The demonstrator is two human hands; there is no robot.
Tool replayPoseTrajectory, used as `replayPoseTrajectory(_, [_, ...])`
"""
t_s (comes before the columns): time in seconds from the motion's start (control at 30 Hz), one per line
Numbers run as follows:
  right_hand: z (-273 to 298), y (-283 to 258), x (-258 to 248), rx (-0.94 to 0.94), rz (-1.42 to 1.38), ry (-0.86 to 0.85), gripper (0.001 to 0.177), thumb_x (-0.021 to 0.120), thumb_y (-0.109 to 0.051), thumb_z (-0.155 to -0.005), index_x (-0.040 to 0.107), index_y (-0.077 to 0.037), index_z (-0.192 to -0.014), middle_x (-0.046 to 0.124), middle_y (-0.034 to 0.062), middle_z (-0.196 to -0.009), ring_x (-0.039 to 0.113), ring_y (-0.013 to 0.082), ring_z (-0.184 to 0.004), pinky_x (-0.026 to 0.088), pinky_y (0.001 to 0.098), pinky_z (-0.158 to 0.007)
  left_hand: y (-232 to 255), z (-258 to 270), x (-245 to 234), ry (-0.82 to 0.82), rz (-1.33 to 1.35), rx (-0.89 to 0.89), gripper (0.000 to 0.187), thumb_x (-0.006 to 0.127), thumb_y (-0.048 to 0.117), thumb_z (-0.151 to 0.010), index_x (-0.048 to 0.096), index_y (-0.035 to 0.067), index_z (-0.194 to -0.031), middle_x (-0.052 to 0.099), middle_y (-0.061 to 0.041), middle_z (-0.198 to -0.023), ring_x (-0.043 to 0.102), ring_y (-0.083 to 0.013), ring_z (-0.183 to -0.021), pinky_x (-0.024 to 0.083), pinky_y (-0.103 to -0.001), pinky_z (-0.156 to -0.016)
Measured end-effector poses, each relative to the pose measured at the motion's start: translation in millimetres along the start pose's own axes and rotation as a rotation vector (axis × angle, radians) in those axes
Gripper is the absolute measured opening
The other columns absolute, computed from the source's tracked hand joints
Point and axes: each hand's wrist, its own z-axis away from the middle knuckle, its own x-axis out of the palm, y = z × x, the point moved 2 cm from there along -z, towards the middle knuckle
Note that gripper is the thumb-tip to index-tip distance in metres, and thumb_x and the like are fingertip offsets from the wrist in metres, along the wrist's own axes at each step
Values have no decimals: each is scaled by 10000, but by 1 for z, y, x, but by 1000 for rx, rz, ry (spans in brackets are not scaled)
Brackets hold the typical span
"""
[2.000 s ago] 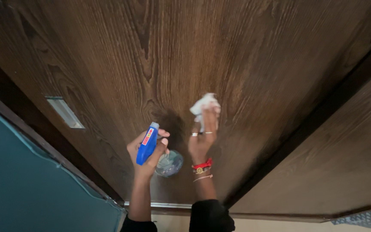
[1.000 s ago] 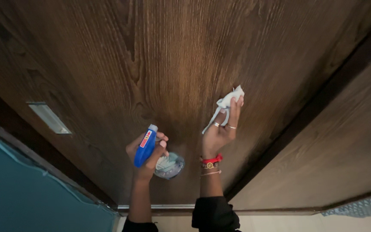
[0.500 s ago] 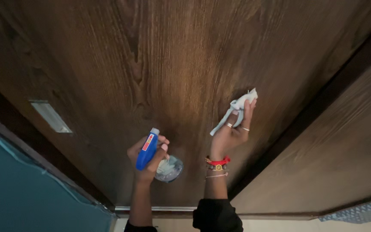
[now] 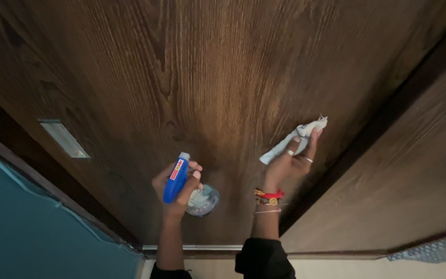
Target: The person cleans a wooden door by spraying it with liquid and wiping the surface with a cloth.
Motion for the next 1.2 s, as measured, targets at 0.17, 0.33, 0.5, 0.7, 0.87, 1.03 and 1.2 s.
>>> replayPoseTrajectory(0.17, [47,3,18,121,62,-184,530,594,-32,-974,466,-91,-1485,420,152,-1601,602,262,-1319,556,383,-1054,10,7,9,-32,-20,23,186,719,-64,-841,713,-80,-1027,743,-169,-916,691,-148,-668,595,-281,-586])
replayPoseTrajectory(0.33, [44,-2,14,-225,233,-471,402,586,-6,-1047,599,-97,-1439,503,175,-1575,436,325,-1521,405,431,-1224,14,13,13,14,14,-19,202,723,-60,-820,705,-79,-1020,734,-162,-905,685,-146,-652,592,-281,-578])
replayPoseTrajectory(0.5, [-1,0,-2,-243,244,-258,428,589,-20,-1074,546,-85,-1496,456,173,-1610,415,312,-1537,382,448,-1279,11,16,17,29,-25,13,184,695,-61,-823,709,-80,-1005,749,-158,-899,699,-156,-643,588,-284,-562])
replayPoseTrajectory(0.7, [-27,-7,-15,-45,238,-32,485,543,-13,-1067,460,-65,-1541,388,169,-1652,448,301,-1513,389,436,-1256,11,18,32,16,-50,43,189,718,-73,-810,710,-74,-999,733,-149,-903,667,-139,-638,565,-276,-575])
replayPoseTrajectory(0.87, [17,7,-13,-291,240,-275,439,557,67,-1013,587,-35,-1439,528,149,-1547,469,327,-1496,357,451,-1268,6,17,51,-53,-25,63,200,698,-84,-814,707,-72,-1014,736,-144,-920,682,-140,-676,586,-280,-601])
replayPoseTrajectory(1.03, [5,14,-37,-318,270,-535,468,517,121,-923,678,-36,-1334,616,155,-1462,552,328,-1427,441,405,-1199,-11,18,71,-87,9,0,202,695,-95,-815,706,-74,-1016,737,-149,-920,686,-145,-667,588,-282,-589])
replayPoseTrajectory(1.2, [-41,24,-60,-202,137,-280,452,546,106,-1024,526,21,-1466,465,184,-1591,455,310,-1488,401,384,-1217,-24,19,92,-90,-3,-10,197,702,-86,-831,707,-77,-1028,735,-160,-914,677,-143,-635,588,-280,-571])
